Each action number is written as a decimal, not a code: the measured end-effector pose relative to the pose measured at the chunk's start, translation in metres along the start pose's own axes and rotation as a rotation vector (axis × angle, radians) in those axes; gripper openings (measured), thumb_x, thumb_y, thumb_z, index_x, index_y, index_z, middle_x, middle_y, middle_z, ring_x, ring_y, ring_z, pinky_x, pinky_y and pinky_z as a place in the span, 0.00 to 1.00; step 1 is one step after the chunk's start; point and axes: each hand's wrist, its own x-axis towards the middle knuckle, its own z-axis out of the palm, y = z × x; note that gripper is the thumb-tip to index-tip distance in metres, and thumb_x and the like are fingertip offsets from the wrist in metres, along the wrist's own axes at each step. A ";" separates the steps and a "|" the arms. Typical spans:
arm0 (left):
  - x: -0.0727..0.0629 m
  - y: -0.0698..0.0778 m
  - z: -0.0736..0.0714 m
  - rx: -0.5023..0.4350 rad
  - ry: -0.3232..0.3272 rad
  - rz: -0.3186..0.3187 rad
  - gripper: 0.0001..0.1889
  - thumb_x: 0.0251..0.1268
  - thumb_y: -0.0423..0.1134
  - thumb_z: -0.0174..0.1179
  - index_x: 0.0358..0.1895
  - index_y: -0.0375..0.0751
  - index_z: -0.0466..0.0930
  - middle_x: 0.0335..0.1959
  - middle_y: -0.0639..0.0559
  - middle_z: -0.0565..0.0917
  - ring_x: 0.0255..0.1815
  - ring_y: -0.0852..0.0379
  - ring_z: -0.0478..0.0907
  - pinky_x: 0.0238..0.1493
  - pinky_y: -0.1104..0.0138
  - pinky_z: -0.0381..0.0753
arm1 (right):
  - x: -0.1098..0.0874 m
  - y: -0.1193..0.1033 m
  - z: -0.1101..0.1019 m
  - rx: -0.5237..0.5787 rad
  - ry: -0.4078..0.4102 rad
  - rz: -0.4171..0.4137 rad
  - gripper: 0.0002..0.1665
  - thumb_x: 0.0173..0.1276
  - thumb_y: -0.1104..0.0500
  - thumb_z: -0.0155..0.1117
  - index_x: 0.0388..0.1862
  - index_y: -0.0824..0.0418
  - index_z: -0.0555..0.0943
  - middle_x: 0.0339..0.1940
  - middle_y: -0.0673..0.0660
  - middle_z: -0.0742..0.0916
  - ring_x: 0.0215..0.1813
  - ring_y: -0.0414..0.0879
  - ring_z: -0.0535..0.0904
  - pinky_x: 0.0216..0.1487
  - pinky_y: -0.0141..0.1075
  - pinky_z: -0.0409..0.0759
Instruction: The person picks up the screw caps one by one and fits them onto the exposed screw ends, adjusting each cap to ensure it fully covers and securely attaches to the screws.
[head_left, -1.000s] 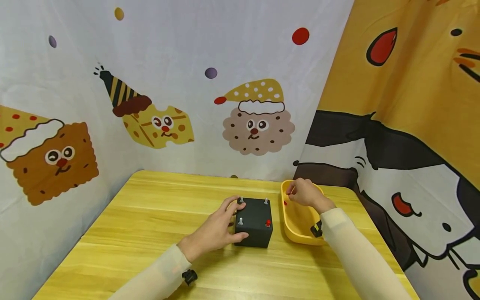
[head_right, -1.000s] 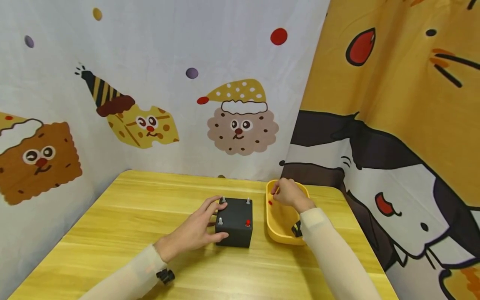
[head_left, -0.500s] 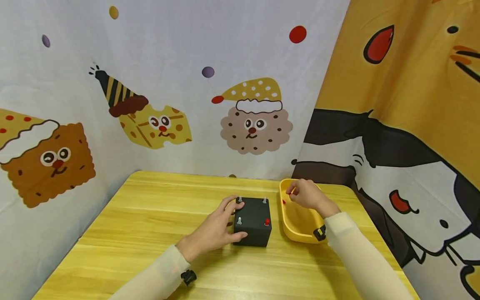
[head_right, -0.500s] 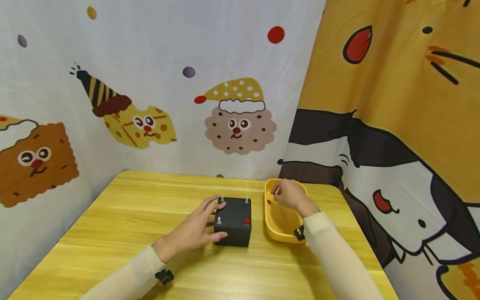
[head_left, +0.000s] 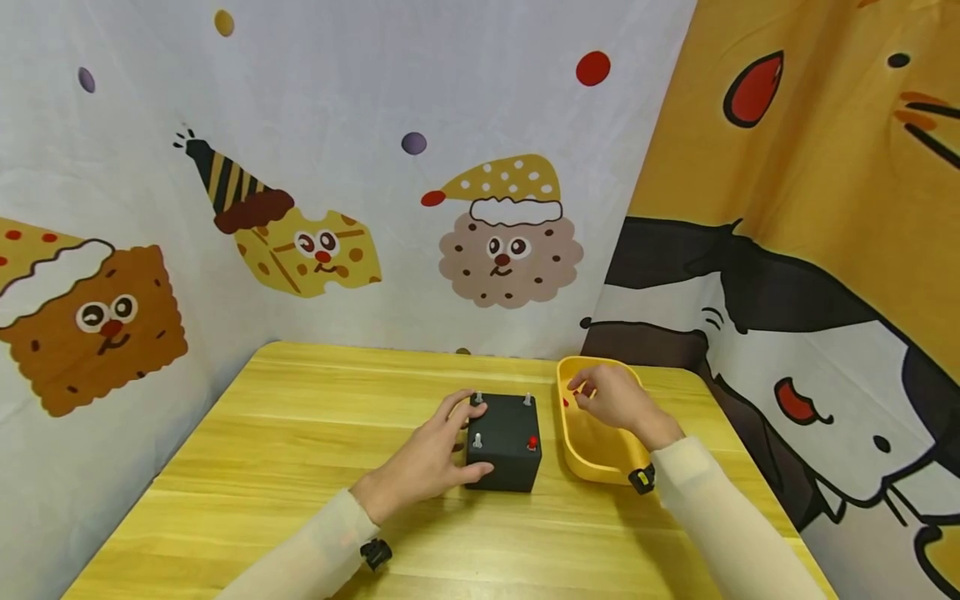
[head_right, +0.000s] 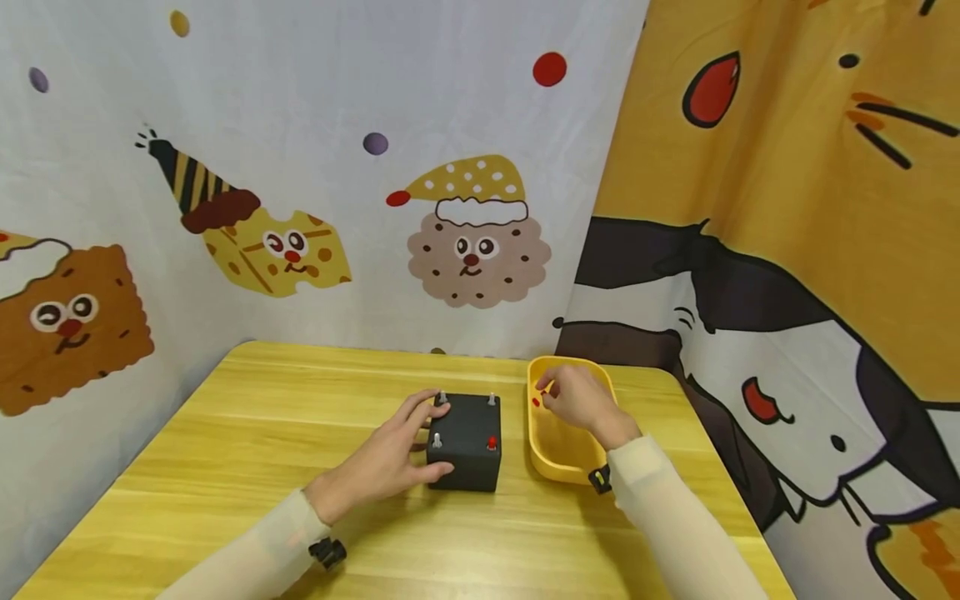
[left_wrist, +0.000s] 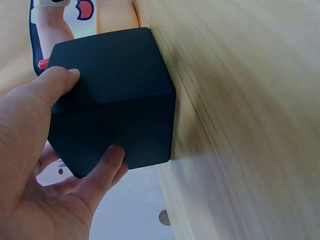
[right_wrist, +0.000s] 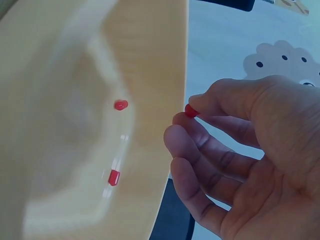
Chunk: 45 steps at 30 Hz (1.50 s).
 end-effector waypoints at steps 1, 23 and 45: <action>0.000 0.000 0.000 -0.001 0.001 0.001 0.43 0.79 0.54 0.80 0.87 0.46 0.69 0.96 0.43 0.58 0.70 0.45 0.92 0.62 0.64 0.98 | -0.001 -0.001 0.000 0.001 0.003 0.003 0.10 0.78 0.64 0.77 0.54 0.61 0.96 0.42 0.57 0.97 0.42 0.48 0.90 0.46 0.44 0.92; 0.000 0.001 0.000 -0.010 0.005 -0.004 0.47 0.79 0.53 0.81 0.90 0.45 0.65 0.96 0.43 0.58 0.74 0.43 0.90 0.63 0.64 0.98 | -0.023 -0.011 0.005 0.039 0.051 0.051 0.10 0.77 0.63 0.81 0.55 0.62 0.95 0.41 0.54 0.96 0.37 0.42 0.87 0.39 0.36 0.90; 0.000 0.002 0.001 -0.010 0.006 -0.008 0.45 0.79 0.54 0.80 0.89 0.45 0.67 0.96 0.43 0.58 0.73 0.44 0.91 0.64 0.63 0.98 | -0.040 -0.032 0.000 0.065 0.112 0.032 0.06 0.76 0.63 0.83 0.47 0.56 0.94 0.39 0.48 0.96 0.35 0.38 0.86 0.40 0.32 0.89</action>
